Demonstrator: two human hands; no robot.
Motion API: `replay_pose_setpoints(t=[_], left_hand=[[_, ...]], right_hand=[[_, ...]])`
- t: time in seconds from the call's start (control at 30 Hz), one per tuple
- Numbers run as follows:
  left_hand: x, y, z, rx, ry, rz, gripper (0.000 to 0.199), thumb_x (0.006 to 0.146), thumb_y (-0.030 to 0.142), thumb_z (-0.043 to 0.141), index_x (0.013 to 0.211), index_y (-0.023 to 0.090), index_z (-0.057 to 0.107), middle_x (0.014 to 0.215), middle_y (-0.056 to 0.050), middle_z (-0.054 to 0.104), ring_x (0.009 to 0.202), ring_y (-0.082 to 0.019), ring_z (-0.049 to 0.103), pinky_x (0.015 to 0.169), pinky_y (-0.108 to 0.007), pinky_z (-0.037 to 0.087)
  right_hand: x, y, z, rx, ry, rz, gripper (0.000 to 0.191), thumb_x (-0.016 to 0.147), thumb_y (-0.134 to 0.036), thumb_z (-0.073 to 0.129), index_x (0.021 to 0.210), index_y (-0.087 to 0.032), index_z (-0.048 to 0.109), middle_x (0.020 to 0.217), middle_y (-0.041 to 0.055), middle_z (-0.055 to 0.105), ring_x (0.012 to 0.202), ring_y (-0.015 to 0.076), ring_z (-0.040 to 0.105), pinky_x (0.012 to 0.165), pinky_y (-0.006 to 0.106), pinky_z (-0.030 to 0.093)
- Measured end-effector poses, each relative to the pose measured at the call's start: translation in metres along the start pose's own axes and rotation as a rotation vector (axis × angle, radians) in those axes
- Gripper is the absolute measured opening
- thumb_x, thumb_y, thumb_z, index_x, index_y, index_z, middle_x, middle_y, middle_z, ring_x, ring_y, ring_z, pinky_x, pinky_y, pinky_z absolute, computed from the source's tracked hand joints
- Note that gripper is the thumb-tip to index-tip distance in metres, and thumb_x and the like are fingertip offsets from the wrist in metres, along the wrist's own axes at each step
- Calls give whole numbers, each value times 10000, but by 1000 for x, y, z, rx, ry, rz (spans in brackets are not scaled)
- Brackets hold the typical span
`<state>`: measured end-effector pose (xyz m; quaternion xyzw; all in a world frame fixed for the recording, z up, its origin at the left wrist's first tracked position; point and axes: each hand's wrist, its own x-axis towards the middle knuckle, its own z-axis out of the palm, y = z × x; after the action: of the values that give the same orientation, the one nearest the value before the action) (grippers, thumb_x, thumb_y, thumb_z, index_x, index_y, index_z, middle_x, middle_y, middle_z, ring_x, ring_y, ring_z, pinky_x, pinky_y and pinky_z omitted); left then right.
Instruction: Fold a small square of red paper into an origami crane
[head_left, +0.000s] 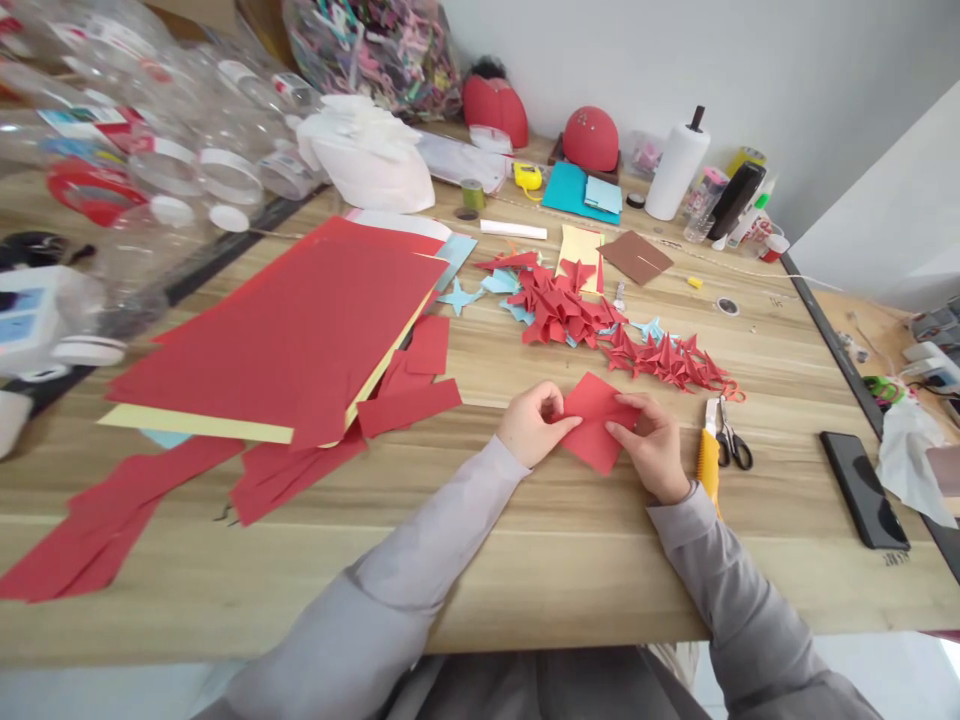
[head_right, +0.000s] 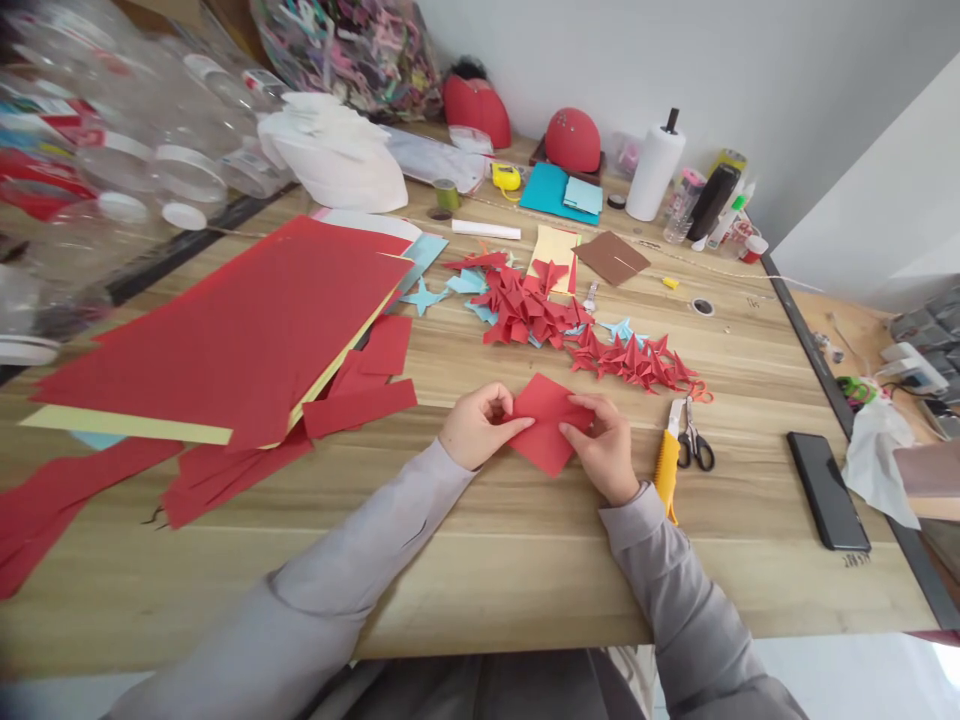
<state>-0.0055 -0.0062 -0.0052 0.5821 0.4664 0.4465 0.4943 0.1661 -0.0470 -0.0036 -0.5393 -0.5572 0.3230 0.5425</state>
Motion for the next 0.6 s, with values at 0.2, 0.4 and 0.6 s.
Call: replay_pose_setpoints(t=[0.2, 0.4, 0.6], left_hand=[[2, -8, 1, -99, -49, 12, 143, 665, 237, 605, 742, 181, 498, 519, 62, 518, 492, -93, 501, 539, -216, 423], [3, 3, -3, 21, -41, 68, 232, 749, 237, 490, 839, 156, 688, 933, -71, 702, 944, -197, 616, 899, -329, 434], [4, 7, -10, -84, -194, -27, 407, 634, 141, 496, 993, 149, 686, 936, -48, 707, 906, -221, 632, 833, -331, 472]], right_hand=[[-1, 3, 1, 219, 33, 100, 581, 673, -226, 686, 1216, -275, 484, 1131, 64, 577, 923, 190, 599, 821, 366, 505], [-3, 1, -4, -31, -29, -69, 380, 830, -179, 466, 1188, -288, 530, 1119, 57, 596, 1007, 184, 569, 898, 371, 456], [-1, 1, -10, -306, -143, -233, 351, 767, -92, 489, 1033, -255, 650, 983, 68, 629, 911, 189, 596, 796, 333, 488]])
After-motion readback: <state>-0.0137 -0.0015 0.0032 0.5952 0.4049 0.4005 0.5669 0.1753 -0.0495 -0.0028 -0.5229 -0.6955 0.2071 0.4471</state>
